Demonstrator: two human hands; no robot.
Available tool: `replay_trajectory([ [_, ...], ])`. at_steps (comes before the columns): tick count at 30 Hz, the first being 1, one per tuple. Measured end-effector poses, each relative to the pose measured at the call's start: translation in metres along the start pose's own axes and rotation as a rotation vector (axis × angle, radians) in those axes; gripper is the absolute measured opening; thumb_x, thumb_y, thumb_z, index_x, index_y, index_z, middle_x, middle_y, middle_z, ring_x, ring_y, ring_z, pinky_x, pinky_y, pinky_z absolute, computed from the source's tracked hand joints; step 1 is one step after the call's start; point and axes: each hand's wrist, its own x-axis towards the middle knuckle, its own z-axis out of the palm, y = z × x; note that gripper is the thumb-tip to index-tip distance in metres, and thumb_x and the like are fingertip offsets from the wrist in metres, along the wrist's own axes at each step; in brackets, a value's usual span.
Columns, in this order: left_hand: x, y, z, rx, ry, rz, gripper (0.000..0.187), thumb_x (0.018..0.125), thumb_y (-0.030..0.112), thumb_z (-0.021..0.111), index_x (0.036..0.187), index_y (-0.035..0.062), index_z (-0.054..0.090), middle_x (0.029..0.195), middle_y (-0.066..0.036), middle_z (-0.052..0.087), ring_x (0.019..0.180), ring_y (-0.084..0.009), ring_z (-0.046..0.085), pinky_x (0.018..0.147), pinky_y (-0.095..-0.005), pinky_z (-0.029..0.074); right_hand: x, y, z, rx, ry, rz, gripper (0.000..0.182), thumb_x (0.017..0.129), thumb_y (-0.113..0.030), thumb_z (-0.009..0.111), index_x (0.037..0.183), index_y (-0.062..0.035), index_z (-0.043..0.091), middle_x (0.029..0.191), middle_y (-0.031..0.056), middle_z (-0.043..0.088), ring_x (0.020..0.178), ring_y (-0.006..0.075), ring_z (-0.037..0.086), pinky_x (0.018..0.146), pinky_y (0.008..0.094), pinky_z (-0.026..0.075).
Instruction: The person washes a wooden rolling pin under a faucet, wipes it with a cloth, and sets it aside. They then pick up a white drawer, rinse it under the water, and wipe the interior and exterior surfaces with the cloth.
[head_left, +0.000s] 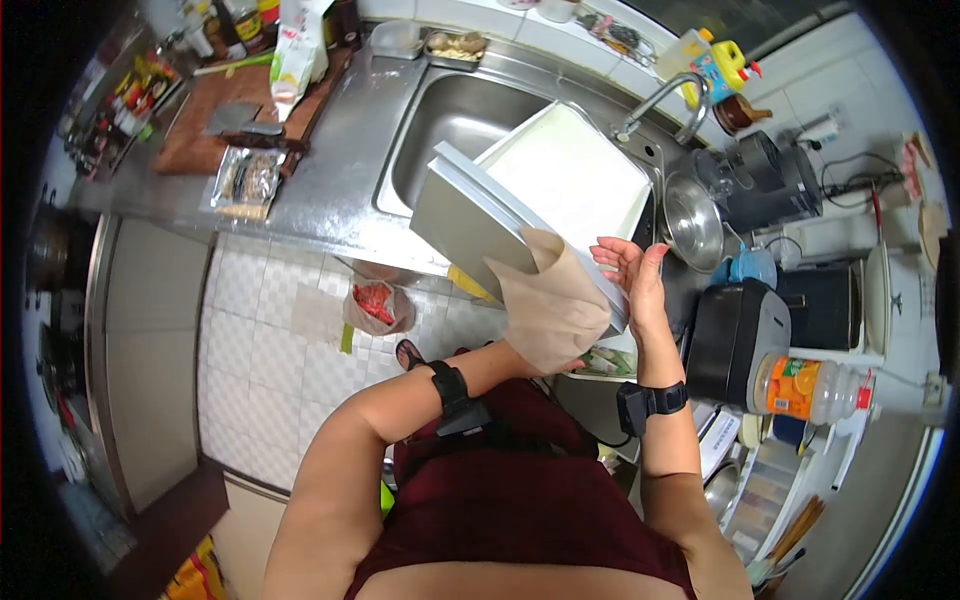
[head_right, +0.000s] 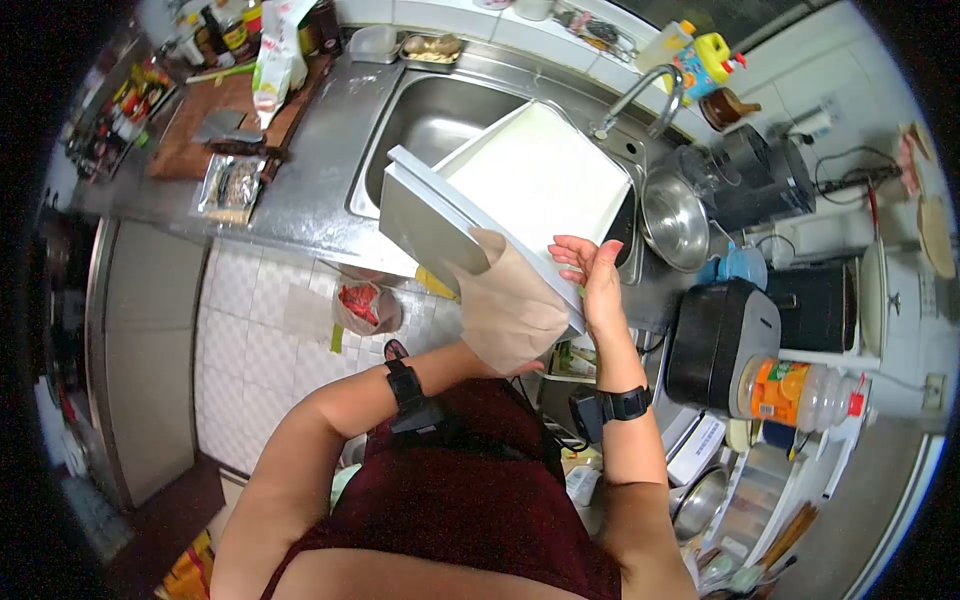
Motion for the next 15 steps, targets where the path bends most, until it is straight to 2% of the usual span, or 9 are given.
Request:
replay_trajectory([
  [4,0.023,0.01,0.012,-0.023,0.018,0.157,0.05,0.087,0.043,0.051,0.121,0.0074,0.052,0.122,-0.014,0.051,0.113,-0.0342,0.046,0.099,-0.0465,0.033,-0.005,-0.002,0.003,-0.01,0.08,-0.047,0.092,0.085,-0.072,0.007,0.113,-0.0001,0.056,0.106,0.0105,0.062,0.099,0.0165,0.055,0.086,0.0282,0.04],
  [8,0.031,0.014,-0.002,0.042,-0.129,0.154,0.05,0.087,0.043,0.052,0.122,0.0074,0.051,0.123,-0.015,0.051,0.118,-0.0332,0.043,0.103,-0.0463,0.03,-0.008,-0.002,0.0,0.006,0.114,-0.04,0.09,0.085,-0.071,0.008,0.112,0.0002,0.057,0.104,0.0106,0.063,0.098,0.0166,0.056,0.086,0.0282,0.041],
  [11,0.02,-0.009,-0.013,-0.006,-0.063,0.121,0.046,0.087,0.04,0.053,0.118,0.0072,0.054,0.12,-0.014,0.053,0.117,-0.0324,0.044,0.103,-0.0453,0.03,-0.007,0.002,-0.006,0.08,0.161,-0.004,0.092,0.085,-0.072,0.008,0.111,0.0008,0.056,0.102,0.0105,0.063,0.096,0.0165,0.057,0.084,0.0279,0.042],
  [13,0.018,-0.023,-0.044,0.032,-0.098,0.122,0.038,0.085,0.034,0.057,0.112,0.0072,0.057,0.115,-0.013,0.057,0.111,-0.0313,0.05,0.099,-0.0432,0.036,-0.006,0.004,-0.01,0.113,0.175,-0.008,0.093,0.084,-0.073,0.007,0.111,0.0013,0.056,0.101,0.0105,0.063,0.095,0.0165,0.057,0.083,0.0278,0.043],
  [15,0.003,-0.049,-0.056,0.136,0.052,0.158,0.03,0.083,0.026,0.058,0.106,0.0065,0.06,0.108,-0.012,0.06,0.102,-0.0311,0.056,0.094,-0.0411,0.042,-0.006,0.004,-0.01,0.129,0.181,-0.003,0.094,0.082,-0.074,0.007,0.111,0.0017,0.055,0.1,0.0108,0.062,0.093,0.0165,0.058,0.083,0.0277,0.044],
])
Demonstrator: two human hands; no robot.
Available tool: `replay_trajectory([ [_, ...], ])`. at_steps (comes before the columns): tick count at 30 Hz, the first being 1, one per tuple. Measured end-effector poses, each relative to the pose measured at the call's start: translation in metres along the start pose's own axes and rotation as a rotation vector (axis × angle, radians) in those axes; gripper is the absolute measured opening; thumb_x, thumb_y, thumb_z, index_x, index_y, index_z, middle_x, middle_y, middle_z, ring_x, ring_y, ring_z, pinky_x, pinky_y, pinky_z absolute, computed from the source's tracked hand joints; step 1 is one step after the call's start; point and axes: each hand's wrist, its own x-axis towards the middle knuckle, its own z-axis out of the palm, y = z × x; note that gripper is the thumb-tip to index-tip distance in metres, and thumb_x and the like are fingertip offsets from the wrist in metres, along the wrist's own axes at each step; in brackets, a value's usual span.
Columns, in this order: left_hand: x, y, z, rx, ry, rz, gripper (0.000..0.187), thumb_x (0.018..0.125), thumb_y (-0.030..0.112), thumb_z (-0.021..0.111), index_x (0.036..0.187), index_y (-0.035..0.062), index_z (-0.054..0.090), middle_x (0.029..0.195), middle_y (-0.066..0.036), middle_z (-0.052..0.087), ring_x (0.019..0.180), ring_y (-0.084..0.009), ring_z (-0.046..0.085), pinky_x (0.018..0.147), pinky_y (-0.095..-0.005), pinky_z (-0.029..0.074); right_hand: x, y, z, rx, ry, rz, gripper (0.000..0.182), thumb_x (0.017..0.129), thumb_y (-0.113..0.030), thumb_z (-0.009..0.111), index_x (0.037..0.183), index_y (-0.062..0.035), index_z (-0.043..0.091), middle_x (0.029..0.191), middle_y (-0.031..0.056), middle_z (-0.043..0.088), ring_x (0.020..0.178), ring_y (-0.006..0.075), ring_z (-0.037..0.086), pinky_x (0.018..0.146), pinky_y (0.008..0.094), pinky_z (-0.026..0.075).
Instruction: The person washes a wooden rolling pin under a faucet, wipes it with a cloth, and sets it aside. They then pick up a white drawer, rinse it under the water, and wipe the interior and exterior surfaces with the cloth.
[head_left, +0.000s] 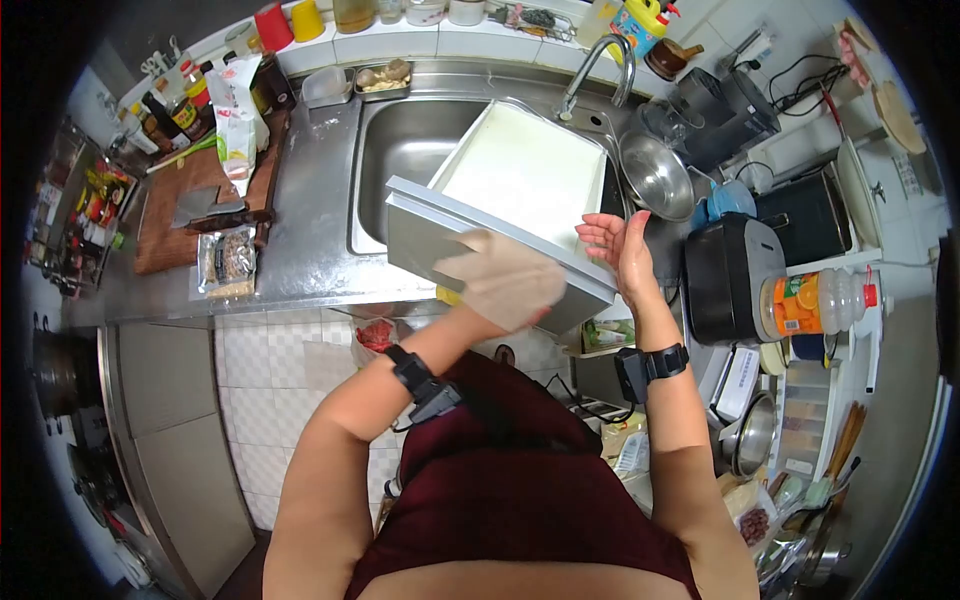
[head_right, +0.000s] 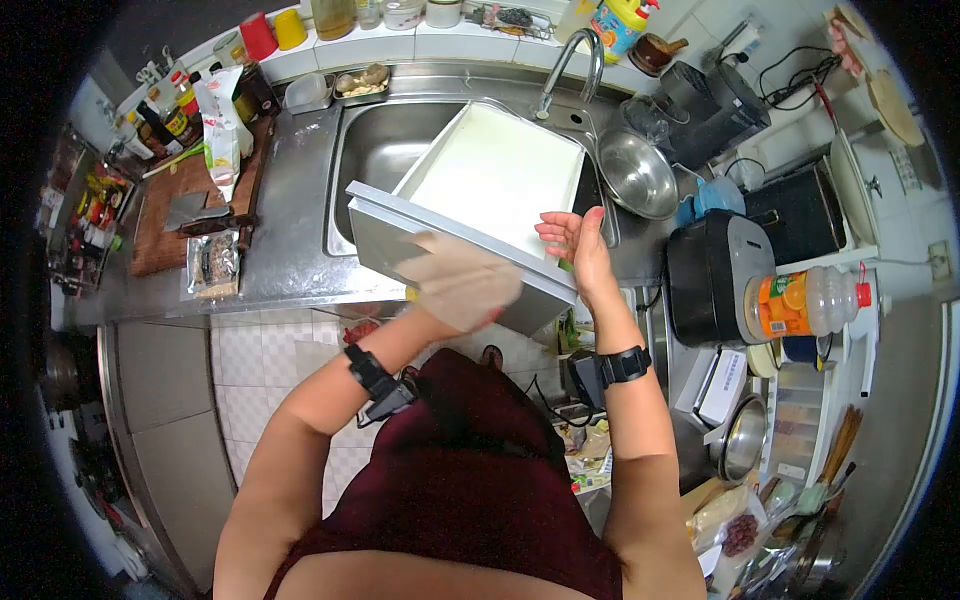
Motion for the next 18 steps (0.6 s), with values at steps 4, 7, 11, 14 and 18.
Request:
replay_trajectory([
  [4,-0.002,-0.028,-0.06,0.09,-0.045,-0.076,0.027,0.083,0.021,0.056,0.105,0.0059,0.061,0.107,-0.014,0.061,0.098,-0.0319,0.058,0.09,-0.0412,0.045,-0.002,-0.003,0.003,-0.001,0.026,-0.026,0.096,0.081,-0.075,0.007,0.11,0.0016,0.056,0.099,0.0107,0.063,0.093,0.0166,0.058,0.083,0.0276,0.044],
  [7,-0.021,-0.046,-0.083,0.283,0.064,-0.198,0.028,0.086,0.022,0.053,0.107,0.0045,0.06,0.108,-0.016,0.06,0.101,-0.034,0.056,0.092,-0.0425,0.042,-0.004,-0.006,0.006,-0.002,0.043,-0.035,0.097,0.081,-0.076,0.006,0.109,0.0015,0.057,0.099,0.0106,0.063,0.092,0.0166,0.058,0.082,0.0276,0.044],
  [11,-0.035,-0.07,-0.105,0.358,0.091,-0.395,0.035,0.089,0.027,0.049,0.112,0.0022,0.058,0.112,-0.019,0.058,0.106,-0.0371,0.052,0.097,-0.0442,0.037,-0.004,-0.007,0.007,-0.006,0.053,-0.046,0.098,0.079,-0.077,0.005,0.108,0.0014,0.057,0.097,0.0107,0.063,0.091,0.0159,0.059,0.081,0.0267,0.044],
  [14,-0.039,-0.079,-0.111,0.396,0.153,-0.49,0.04,0.091,0.03,0.046,0.116,0.0011,0.055,0.116,-0.021,0.055,0.112,-0.0383,0.048,0.1,-0.0442,0.034,-0.004,-0.006,0.006,-0.005,0.063,-0.05,0.098,0.079,-0.077,0.005,0.108,0.0017,0.057,0.097,0.0106,0.063,0.09,0.0156,0.059,0.081,0.0261,0.045],
  [18,-0.046,-0.092,-0.118,0.381,0.129,-0.655,0.05,0.093,0.038,0.039,0.124,0.0003,0.048,0.126,-0.022,0.049,0.12,-0.0381,0.041,0.104,-0.0436,0.029,-0.006,-0.005,0.005,0.008,0.078,-0.058,0.097,0.08,-0.076,0.006,0.107,0.0022,0.057,0.096,0.0106,0.064,0.09,0.0156,0.059,0.08,0.026,0.045],
])
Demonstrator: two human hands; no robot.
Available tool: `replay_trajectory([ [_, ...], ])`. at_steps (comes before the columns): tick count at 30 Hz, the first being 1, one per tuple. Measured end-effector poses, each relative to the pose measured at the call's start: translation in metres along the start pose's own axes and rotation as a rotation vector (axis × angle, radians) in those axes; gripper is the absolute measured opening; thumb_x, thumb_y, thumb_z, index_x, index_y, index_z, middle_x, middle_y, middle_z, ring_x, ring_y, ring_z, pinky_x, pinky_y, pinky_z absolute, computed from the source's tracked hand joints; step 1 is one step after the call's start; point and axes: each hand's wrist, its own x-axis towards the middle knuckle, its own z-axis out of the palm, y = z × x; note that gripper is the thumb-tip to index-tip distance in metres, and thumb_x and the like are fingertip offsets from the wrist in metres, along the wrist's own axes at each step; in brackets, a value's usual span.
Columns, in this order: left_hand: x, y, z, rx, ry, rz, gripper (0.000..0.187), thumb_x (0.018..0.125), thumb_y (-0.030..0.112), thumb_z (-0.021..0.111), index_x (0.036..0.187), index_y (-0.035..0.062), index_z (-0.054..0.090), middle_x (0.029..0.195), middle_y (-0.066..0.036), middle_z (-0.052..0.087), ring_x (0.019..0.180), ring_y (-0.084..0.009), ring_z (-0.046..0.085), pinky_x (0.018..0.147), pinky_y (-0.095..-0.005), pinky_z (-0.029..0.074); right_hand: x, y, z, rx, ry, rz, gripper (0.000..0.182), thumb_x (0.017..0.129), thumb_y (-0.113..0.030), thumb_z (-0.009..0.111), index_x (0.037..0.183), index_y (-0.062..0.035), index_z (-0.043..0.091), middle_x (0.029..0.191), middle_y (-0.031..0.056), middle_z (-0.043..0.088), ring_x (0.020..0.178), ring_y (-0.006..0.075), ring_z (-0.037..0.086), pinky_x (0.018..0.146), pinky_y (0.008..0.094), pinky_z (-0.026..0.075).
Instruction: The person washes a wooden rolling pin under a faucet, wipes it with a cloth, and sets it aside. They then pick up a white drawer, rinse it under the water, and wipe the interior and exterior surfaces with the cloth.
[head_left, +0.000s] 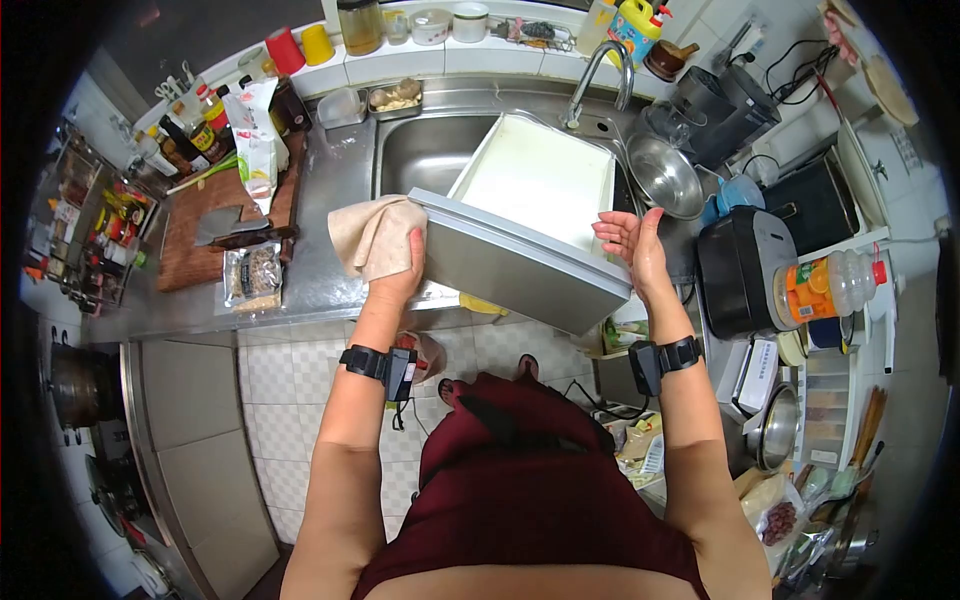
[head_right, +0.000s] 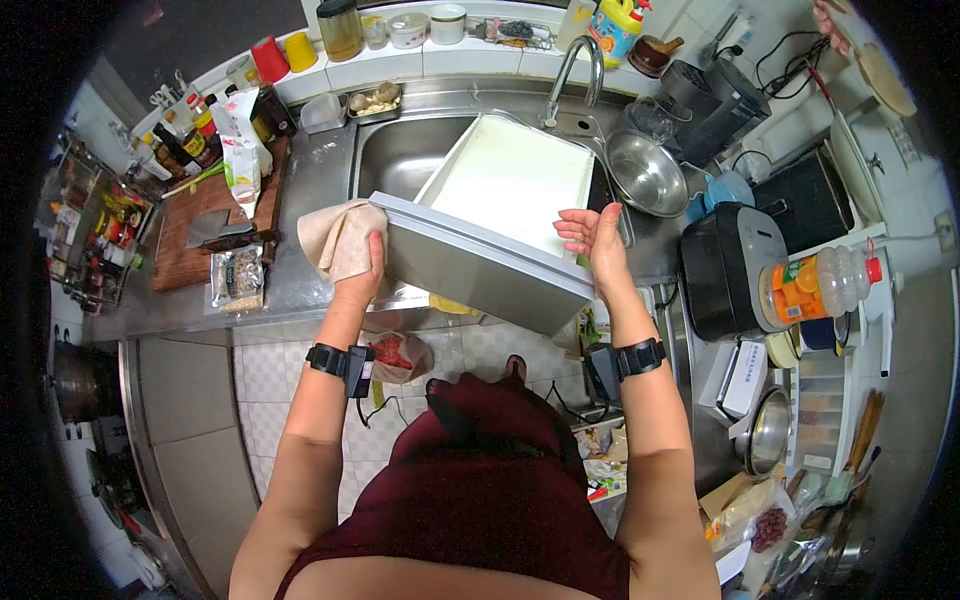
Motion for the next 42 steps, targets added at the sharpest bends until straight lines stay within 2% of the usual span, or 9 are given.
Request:
replay_trajectory([
  [11,0.029,0.037,-0.057,-1.322,0.213,-0.589,0.064,0.095,0.052,0.03,0.127,-0.0021,0.044,0.125,-0.013,0.051,0.117,-0.0245,0.048,0.099,-0.0332,0.037,-0.003,-0.023,0.023,0.064,0.025,-0.197,0.08,0.091,-0.063,0.016,0.105,0.0039,0.058,0.098,0.0124,0.064,0.091,0.0158,0.059,0.081,0.0268,0.044],
  [15,0.051,0.072,-0.092,-1.763,0.135,-0.537,0.073,0.091,0.06,0.03,0.127,-0.0009,0.043,0.123,-0.015,0.051,0.113,-0.0286,0.05,0.093,-0.0419,0.043,0.0,-0.031,0.055,0.086,-0.2,-0.236,0.036,0.096,-0.03,0.045,0.118,-0.0019,0.053,0.107,0.0109,0.062,0.096,0.0157,0.058,0.081,0.0274,0.046],
  [17,0.058,0.084,-0.104,-1.934,-0.01,-0.471,0.077,0.088,0.065,0.031,0.128,-0.0006,0.043,0.123,-0.016,0.051,0.113,-0.0311,0.051,0.092,-0.0449,0.045,-0.001,-0.039,0.081,0.033,-0.26,-0.336,0.042,0.088,-0.018,0.059,0.126,-0.0051,0.046,0.115,0.0109,0.058,0.104,0.0167,0.056,0.086,0.0295,0.045],
  [20,0.07,0.108,-0.118,-1.979,-0.154,-0.452,0.084,0.084,0.069,0.035,0.129,-0.0015,0.041,0.124,-0.018,0.05,0.112,-0.0333,0.052,0.088,-0.0468,0.047,-0.006,-0.063,0.115,-0.13,-0.206,-0.495,0.061,0.083,-0.014,0.065,0.135,-0.0066,0.035,0.125,0.0117,0.05,0.117,0.0193,0.047,0.093,0.0325,0.042],
  [25,0.086,0.119,-0.11,-1.998,-0.403,-0.402,0.076,0.084,0.062,0.046,0.126,-0.002,0.043,0.122,-0.019,0.051,0.113,-0.0335,0.051,0.09,-0.0479,0.048,0.022,-0.052,0.123,-0.14,-0.283,-0.457,0.046,0.084,-0.018,0.065,0.124,-0.0063,0.045,0.113,0.0066,0.055,0.106,0.0142,0.051,0.087,0.0284,0.044],
  [27,0.096,0.106,-0.094,-1.818,-0.384,-0.388,0.046,0.089,0.027,0.057,0.122,-0.0027,0.046,0.116,-0.015,0.056,0.102,-0.0266,0.058,0.086,-0.039,0.051,0.028,-0.059,0.118,0.141,-0.361,-0.142,0.036,0.085,-0.021,0.066,0.114,-0.0065,0.05,0.104,0.0029,0.058,0.097,0.0108,0.054,0.083,0.026,0.045],
  [29,0.108,0.105,-0.093,-1.555,-0.383,-0.441,0.038,0.089,0.018,0.058,0.119,-0.0029,0.048,0.114,-0.011,0.057,0.097,-0.0221,0.06,0.083,-0.0322,0.052,0.035,-0.061,0.108,0.001,-0.246,-0.142,0.026,0.086,-0.021,0.064,0.103,-0.0052,0.051,0.093,0.001,0.059,0.085,0.0085,0.054,0.076,0.0234,0.046],
  [34,0.12,0.08,-0.068,-1.344,-0.179,-0.576,0.039,0.089,0.02,0.057,0.122,0.0022,0.047,0.114,-0.01,0.058,0.102,-0.0159,0.056,0.084,-0.0284,0.048,0.043,-0.065,0.076,-0.128,-0.018,-0.145,0.029,0.083,-0.011,0.064,0.107,-0.0045,0.05,0.094,0.0044,0.059,0.086,0.0111,0.056,0.077,0.024,0.046],
  [42,0.113,0.09,-0.047,-1.143,-0.354,-0.43,0.035,0.091,0.025,0.054,0.12,0.0056,0.052,0.12,-0.007,0.056,0.108,-0.0174,0.053,0.093,-0.0304,0.039,0.026,-0.06,0.051,-0.123,-0.017,-0.16,0.042,0.081,-0.001,0.058,0.121,-0.0083,0.049,0.103,0.0069,0.059,0.092,0.0129,0.056,0.08,0.0255,0.046],
])
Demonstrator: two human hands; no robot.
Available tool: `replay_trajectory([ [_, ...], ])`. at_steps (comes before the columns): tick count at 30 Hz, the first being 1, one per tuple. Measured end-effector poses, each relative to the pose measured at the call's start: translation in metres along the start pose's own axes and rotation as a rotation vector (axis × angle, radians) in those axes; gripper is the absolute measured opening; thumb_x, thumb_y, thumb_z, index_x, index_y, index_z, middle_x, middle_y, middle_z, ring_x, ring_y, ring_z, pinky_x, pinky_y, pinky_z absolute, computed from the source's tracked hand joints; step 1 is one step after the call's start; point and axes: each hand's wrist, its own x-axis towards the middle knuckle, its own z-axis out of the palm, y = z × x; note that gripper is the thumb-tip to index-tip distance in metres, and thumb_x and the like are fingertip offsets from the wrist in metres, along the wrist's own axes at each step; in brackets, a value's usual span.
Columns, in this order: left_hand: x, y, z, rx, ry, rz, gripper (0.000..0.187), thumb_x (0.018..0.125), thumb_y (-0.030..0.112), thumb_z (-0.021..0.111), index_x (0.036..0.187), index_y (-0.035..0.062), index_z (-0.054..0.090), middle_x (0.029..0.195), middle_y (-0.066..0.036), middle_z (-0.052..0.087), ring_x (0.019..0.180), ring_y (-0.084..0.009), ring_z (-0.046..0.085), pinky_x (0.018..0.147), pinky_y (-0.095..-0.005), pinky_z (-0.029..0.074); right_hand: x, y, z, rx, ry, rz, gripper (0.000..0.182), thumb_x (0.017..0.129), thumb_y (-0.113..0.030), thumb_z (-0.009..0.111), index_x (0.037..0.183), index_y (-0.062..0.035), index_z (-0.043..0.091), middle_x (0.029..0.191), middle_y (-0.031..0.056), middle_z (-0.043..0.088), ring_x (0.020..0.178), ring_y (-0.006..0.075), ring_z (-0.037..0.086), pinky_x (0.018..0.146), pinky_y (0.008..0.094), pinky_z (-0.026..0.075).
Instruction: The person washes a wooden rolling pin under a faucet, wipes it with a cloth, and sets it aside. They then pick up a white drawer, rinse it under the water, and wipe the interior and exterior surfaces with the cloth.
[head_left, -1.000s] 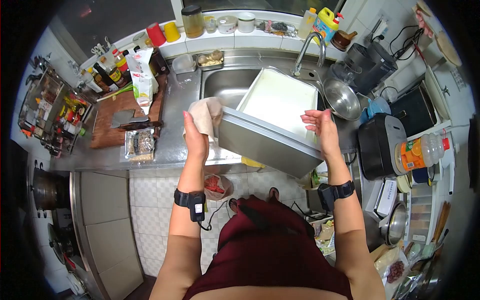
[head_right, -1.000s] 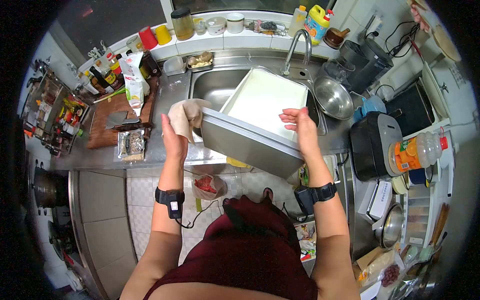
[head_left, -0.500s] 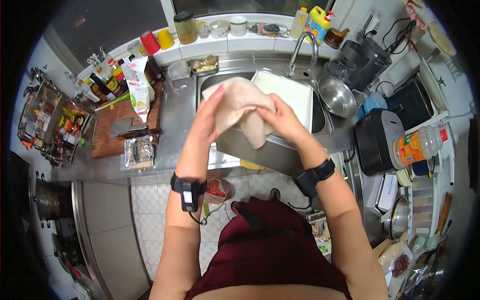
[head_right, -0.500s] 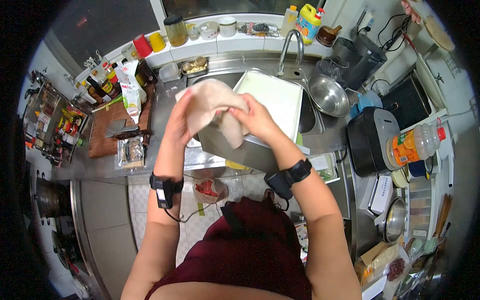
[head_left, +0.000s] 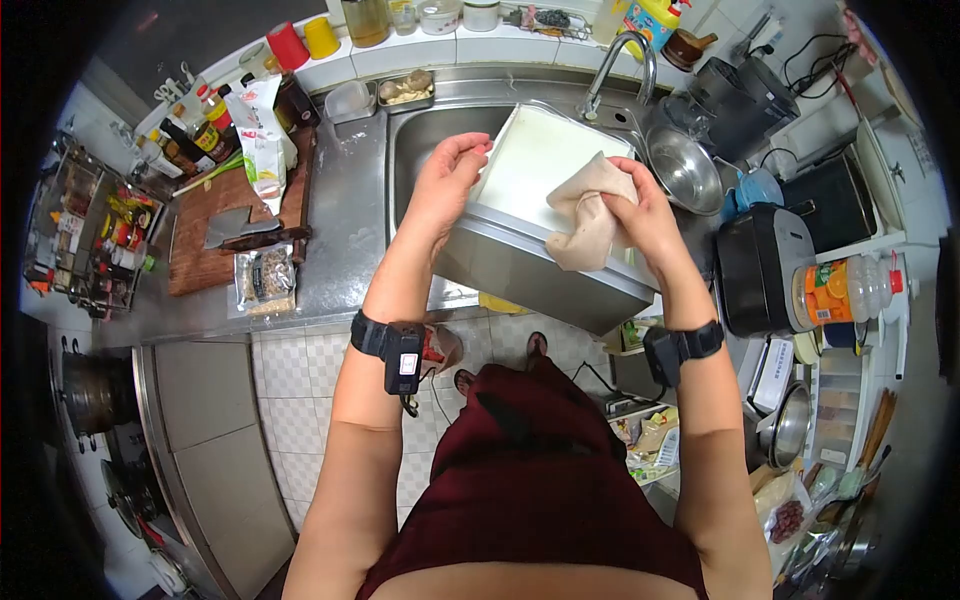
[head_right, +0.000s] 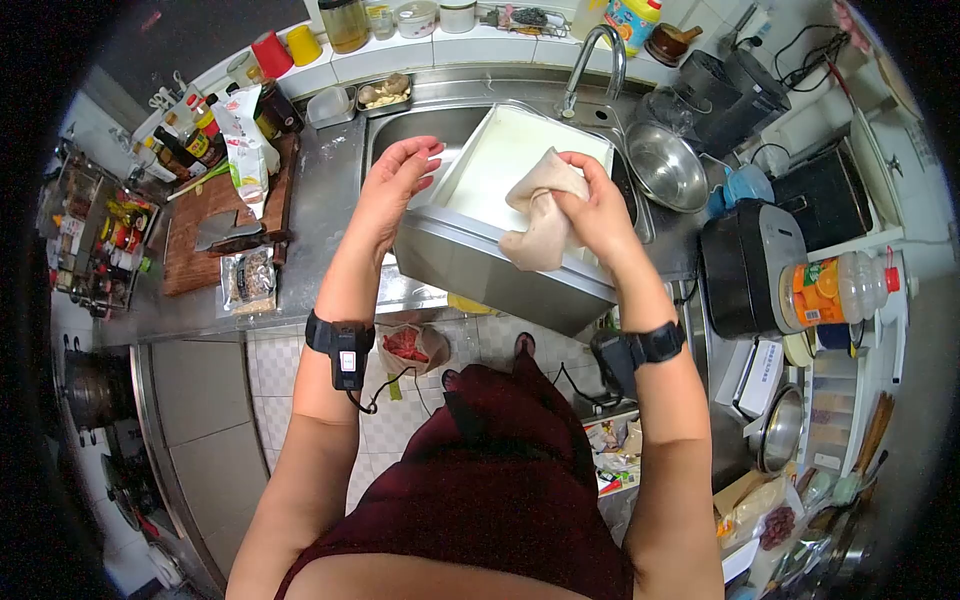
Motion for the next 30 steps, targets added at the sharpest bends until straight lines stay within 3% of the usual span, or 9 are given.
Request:
replay_trajectory([
  [3,-0.008,-0.004,0.002,0.058,0.003,0.198,0.041,0.086,0.022,0.063,0.122,0.0067,0.051,0.119,-0.007,0.057,0.108,-0.0175,0.052,0.096,-0.0309,0.037,-0.013,-0.011,0.013,0.0,-0.125,-0.111,0.039,0.079,0.007,0.053,0.116,-0.0061,0.055,0.105,0.0039,0.06,0.097,0.0119,0.055,0.085,0.0255,0.044],
  [5,-0.019,0.002,0.009,0.43,-0.048,0.485,0.047,0.081,0.02,0.069,0.122,0.0073,0.051,0.114,-0.006,0.058,0.105,-0.0175,0.054,0.093,-0.0304,0.039,-0.01,-0.016,0.016,-0.059,-0.327,-0.188,0.038,0.078,0.009,0.052,0.112,-0.0049,0.058,0.105,0.0028,0.061,0.099,0.0113,0.055,0.087,0.0254,0.044],
  [9,-0.023,0.008,0.01,0.65,-0.174,0.313,0.052,0.072,0.016,0.078,0.116,0.0077,0.052,0.101,-0.003,0.06,0.093,-0.0146,0.056,0.083,-0.0273,0.045,0.008,-0.027,0.043,0.038,-0.435,-0.204,0.045,0.075,0.012,0.052,0.115,-0.0068,0.058,0.106,0.003,0.061,0.101,0.013,0.055,0.091,0.0259,0.042],
  [13,-0.021,-0.019,-0.011,0.391,0.237,0.395,0.034,0.079,0.01,0.071,0.106,0.0071,0.051,0.087,0.001,0.058,0.083,-0.0094,0.056,0.072,-0.0222,0.047,0.007,-0.018,0.068,0.04,-0.441,-0.31,0.047,0.084,-0.005,0.06,0.129,-0.0101,0.048,0.126,0.011,0.048,0.116,0.0179,0.046,0.096,0.0301,0.038],
  [18,-0.056,-0.021,0.001,-0.508,0.404,0.245,0.042,0.097,0.021,0.039,0.134,0.012,0.022,0.129,-0.01,0.037,0.117,-0.018,0.039,0.099,-0.0316,0.034,-0.001,-0.01,0.099,-0.23,-0.672,-0.56,0.049,0.094,-0.016,0.045,0.139,-0.0035,0.031,0.146,0.0168,0.026,0.135,0.0272,0.027,0.106,0.0338,0.026],
  [21,-0.079,-0.013,0.006,-0.617,0.323,0.223,0.045,0.096,0.025,0.039,0.136,0.0107,0.021,0.131,-0.012,0.034,0.12,-0.0195,0.036,0.101,-0.0331,0.031,-0.011,-0.007,0.118,-0.112,-0.791,-0.512,0.048,0.094,-0.017,0.046,0.137,-0.0012,0.034,0.143,0.0195,0.03,0.134,0.029,0.029,0.108,0.0337,0.023],
  [22,-0.083,-0.017,-0.002,-0.561,0.36,0.195,0.05,0.093,0.018,0.048,0.135,0.0084,0.022,0.129,-0.014,0.037,0.117,-0.0207,0.04,0.099,-0.0329,0.034,-0.013,-0.011,0.119,-0.133,-0.799,-0.558,0.045,0.093,-0.021,0.047,0.132,-0.0001,0.04,0.136,0.0204,0.038,0.123,0.0313,0.042,0.101,0.0336,0.034],
  [25,-0.093,-0.036,-0.015,-0.392,0.494,0.196,0.059,0.086,0.008,0.056,0.134,0.006,0.021,0.127,-0.014,0.04,0.113,-0.021,0.044,0.096,-0.0324,0.037,-0.013,-0.034,0.11,-0.266,-0.887,-0.483,0.037,0.09,-0.017,0.051,0.123,-0.0002,0.048,0.13,0.0171,0.046,0.114,0.0335,0.048,0.095,0.0345,0.038],
  [30,-0.102,-0.135,-0.051,-0.044,0.861,0.143,0.045,0.082,0.002,0.059,0.12,0.0009,0.036,0.114,-0.014,0.049,0.105,-0.0189,0.049,0.092,-0.0297,0.039,-0.009,-0.009,0.069,-0.555,-0.32,-0.725,0.027,0.087,-0.015,0.055,0.112,-0.0058,0.058,0.12,0.0127,0.055,0.108,0.0313,0.053,0.093,0.0372,0.04],
])
